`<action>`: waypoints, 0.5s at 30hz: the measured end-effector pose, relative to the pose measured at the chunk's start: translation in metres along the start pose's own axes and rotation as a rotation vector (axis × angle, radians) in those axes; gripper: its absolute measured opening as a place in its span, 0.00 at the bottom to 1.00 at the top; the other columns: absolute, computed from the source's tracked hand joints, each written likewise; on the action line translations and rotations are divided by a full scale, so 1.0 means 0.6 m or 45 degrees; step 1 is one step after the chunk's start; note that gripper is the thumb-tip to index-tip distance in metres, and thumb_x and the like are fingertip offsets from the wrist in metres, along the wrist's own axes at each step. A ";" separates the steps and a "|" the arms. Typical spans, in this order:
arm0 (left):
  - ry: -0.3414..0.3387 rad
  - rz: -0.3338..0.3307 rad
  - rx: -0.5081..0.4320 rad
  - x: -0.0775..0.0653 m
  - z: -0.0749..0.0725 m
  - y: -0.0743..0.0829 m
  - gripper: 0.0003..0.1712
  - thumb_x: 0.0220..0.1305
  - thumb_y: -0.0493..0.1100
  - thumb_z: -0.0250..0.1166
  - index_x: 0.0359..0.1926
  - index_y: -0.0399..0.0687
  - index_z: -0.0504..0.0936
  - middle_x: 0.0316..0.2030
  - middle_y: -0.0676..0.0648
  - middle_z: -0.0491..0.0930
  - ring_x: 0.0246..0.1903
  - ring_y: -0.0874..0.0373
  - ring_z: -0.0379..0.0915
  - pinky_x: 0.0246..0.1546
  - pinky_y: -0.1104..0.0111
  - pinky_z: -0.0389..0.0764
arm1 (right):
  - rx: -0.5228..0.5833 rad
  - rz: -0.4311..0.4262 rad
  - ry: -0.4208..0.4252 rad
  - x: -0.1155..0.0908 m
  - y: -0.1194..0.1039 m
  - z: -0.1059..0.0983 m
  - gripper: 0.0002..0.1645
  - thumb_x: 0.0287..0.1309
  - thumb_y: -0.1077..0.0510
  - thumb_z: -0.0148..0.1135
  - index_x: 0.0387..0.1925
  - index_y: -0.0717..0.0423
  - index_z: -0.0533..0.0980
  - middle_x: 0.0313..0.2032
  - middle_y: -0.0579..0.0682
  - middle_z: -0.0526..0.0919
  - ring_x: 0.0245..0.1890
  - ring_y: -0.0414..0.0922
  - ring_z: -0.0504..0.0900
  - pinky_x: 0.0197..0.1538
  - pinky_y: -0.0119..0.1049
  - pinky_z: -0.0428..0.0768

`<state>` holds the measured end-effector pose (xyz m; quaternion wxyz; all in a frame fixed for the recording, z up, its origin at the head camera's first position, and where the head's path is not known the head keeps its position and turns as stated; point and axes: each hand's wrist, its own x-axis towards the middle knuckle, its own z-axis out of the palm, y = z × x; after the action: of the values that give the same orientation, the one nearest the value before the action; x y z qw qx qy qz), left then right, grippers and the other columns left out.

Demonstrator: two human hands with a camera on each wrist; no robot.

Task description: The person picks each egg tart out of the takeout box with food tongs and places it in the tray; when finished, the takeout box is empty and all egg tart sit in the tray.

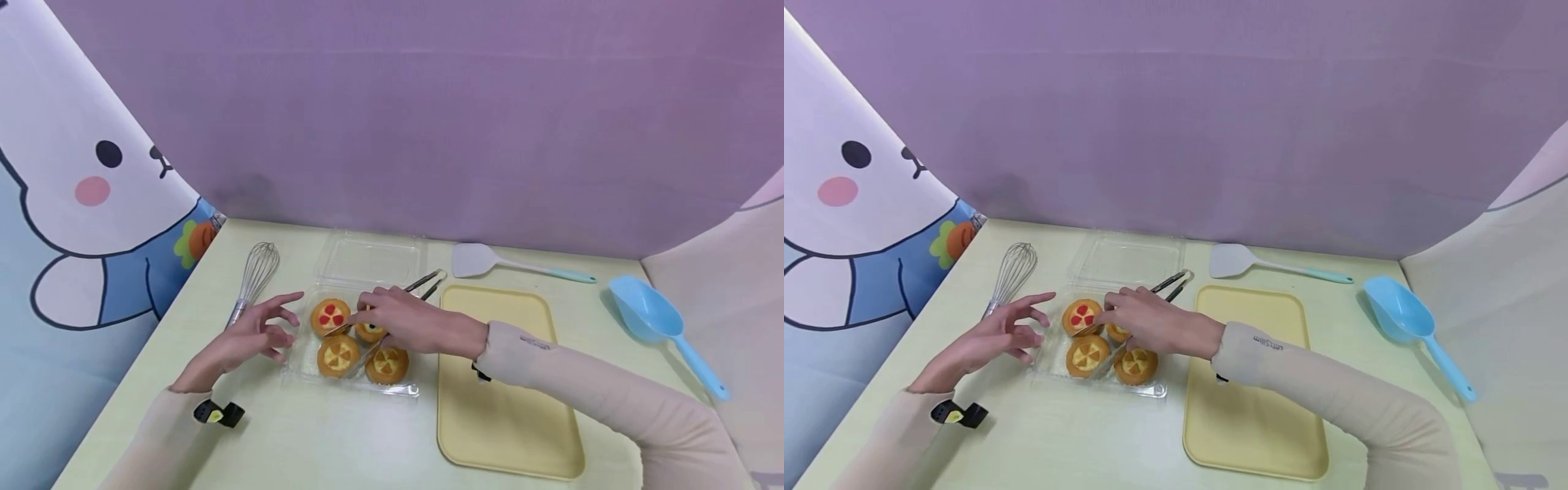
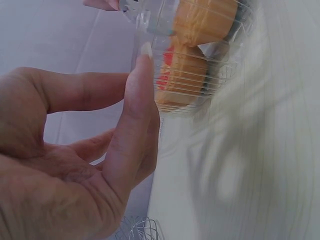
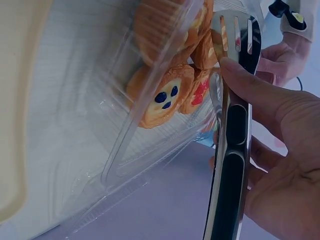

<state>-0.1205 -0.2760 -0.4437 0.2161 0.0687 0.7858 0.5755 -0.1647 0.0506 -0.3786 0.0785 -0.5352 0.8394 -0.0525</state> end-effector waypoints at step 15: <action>0.001 -0.008 -0.016 -0.002 0.000 0.001 0.47 0.66 0.27 0.57 0.83 0.44 0.51 0.56 0.28 0.68 0.41 0.48 0.81 0.33 0.61 0.91 | -0.228 -0.122 -0.017 0.032 -0.006 -0.002 0.37 0.57 0.58 0.78 0.68 0.41 0.78 0.57 0.43 0.80 0.54 0.44 0.77 0.60 0.41 0.78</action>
<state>-0.1198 -0.2764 -0.4431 0.2182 0.0648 0.7824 0.5797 -0.1699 0.0318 -0.3784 0.0334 -0.5799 0.8137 0.0225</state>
